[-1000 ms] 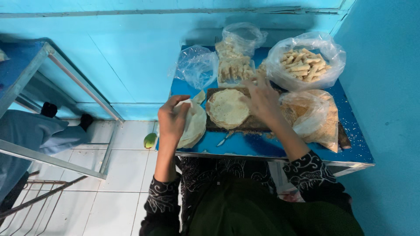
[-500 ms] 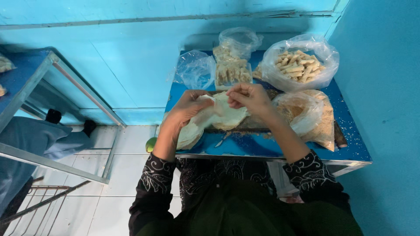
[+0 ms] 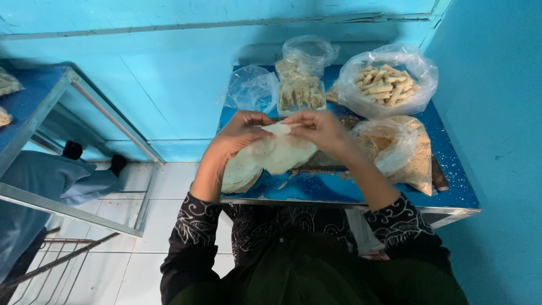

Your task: The person sits at a small blue table and folds thin dough pieces by hand, pressing and shaping them on a wooden board. They then use a knife to cut a round dough disc and peel apart its thin layers, stacking the separated sheets with the folded pieces.

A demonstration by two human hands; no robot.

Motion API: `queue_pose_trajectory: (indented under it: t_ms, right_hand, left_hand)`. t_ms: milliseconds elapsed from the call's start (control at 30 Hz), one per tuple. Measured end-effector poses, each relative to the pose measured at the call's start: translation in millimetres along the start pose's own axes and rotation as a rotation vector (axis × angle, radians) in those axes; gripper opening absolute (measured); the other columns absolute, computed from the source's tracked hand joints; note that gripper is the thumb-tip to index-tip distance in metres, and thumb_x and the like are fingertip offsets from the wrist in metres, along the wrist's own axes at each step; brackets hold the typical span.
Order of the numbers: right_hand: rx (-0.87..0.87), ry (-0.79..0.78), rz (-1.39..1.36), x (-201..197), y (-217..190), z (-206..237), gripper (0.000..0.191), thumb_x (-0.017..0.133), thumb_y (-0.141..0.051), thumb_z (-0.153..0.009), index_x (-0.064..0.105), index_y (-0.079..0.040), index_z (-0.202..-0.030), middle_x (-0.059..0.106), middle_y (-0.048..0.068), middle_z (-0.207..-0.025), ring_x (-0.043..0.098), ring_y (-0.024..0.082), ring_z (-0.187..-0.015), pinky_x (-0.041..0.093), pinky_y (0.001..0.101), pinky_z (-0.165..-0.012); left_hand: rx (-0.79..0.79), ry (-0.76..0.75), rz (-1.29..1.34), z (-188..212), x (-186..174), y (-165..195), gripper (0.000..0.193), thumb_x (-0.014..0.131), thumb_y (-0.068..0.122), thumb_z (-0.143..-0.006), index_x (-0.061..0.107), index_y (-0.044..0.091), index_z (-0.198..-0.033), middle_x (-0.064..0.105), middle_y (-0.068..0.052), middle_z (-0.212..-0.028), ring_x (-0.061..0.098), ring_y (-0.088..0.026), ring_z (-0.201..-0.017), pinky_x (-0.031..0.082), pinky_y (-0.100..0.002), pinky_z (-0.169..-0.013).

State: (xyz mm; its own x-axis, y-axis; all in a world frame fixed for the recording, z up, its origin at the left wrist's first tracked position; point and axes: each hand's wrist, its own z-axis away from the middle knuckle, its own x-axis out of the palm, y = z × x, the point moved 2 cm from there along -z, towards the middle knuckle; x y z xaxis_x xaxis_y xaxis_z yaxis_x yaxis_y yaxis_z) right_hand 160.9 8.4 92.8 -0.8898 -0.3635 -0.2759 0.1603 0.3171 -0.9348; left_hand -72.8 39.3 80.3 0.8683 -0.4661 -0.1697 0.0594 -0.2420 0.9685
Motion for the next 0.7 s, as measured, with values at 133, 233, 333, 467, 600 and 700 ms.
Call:
queue_pose_trajectory:
  t_ms: [133,233,333,467,600,700]
  right_hand:
    - [0.013,-0.003,-0.058,-11,3,-4,0.023,0.068,-0.016,-0.100,0.073,0.000,-0.115,0.075,0.001,-0.094,0.067,0.006,-0.084,0.055,0.0249,-0.074]
    - [-0.042,0.017,-0.047,-15,0,-5,0.022,0.068,-0.016,-0.102,0.074,0.001,-0.115,0.072,-0.001,-0.092,0.061,0.004,-0.081,0.050,0.0221,-0.072]
    - [-0.057,0.035,-0.063,-19,-2,-4,0.021,0.068,-0.016,-0.100,0.073,-0.001,-0.113,0.072,-0.003,-0.092,0.063,0.002,-0.082,0.052,0.0206,-0.073]
    - [0.004,0.080,-0.090,-23,4,-4,0.019,0.071,-0.015,-0.098,0.075,-0.001,-0.111,0.074,-0.001,-0.091,0.065,0.004,-0.081,0.052,0.0221,-0.071]
    - [0.031,0.122,0.014,-29,10,-14,0.019,0.071,-0.015,-0.096,0.076,-0.003,-0.111,0.076,0.001,-0.092,0.067,0.006,-0.080,0.054,0.0222,-0.070]
    - [-0.171,0.298,0.225,-37,10,-20,0.015,0.071,-0.016,-0.100,0.078,-0.008,-0.110,0.076,0.003,-0.093,0.071,0.009,-0.084,0.056,0.0232,-0.075]
  left_hand:
    - [0.038,0.015,-0.071,4,-6,11,0.013,0.080,0.010,-0.088,0.076,-0.001,-0.094,0.069,0.000,-0.084,0.058,-0.007,-0.079,0.046,-0.025,-0.069]
    - [0.084,0.040,-0.155,10,-4,24,0.017,0.077,0.016,-0.091,0.077,-0.001,-0.096,0.069,0.001,-0.084,0.058,-0.005,-0.081,0.046,-0.023,-0.072]
    - [0.078,0.077,-0.154,16,2,33,0.020,0.074,0.022,-0.093,0.077,0.003,-0.099,0.071,0.005,-0.083,0.059,-0.002,-0.080,0.048,-0.021,-0.072]
    - [-0.007,0.115,-0.129,20,3,34,0.025,0.075,0.023,-0.098,0.074,0.000,-0.090,0.053,0.006,-0.077,0.040,-0.005,-0.072,0.034,-0.025,-0.061]
    - [0.096,0.129,-0.121,8,2,25,0.021,0.074,0.020,-0.097,0.075,0.001,-0.092,0.059,0.007,-0.078,0.047,-0.003,-0.074,0.038,-0.023,-0.063]
    - [0.266,0.213,-0.159,-5,5,13,0.017,0.072,0.019,-0.097,0.076,0.003,-0.098,0.068,0.004,-0.082,0.056,-0.004,-0.076,0.044,-0.024,-0.066]
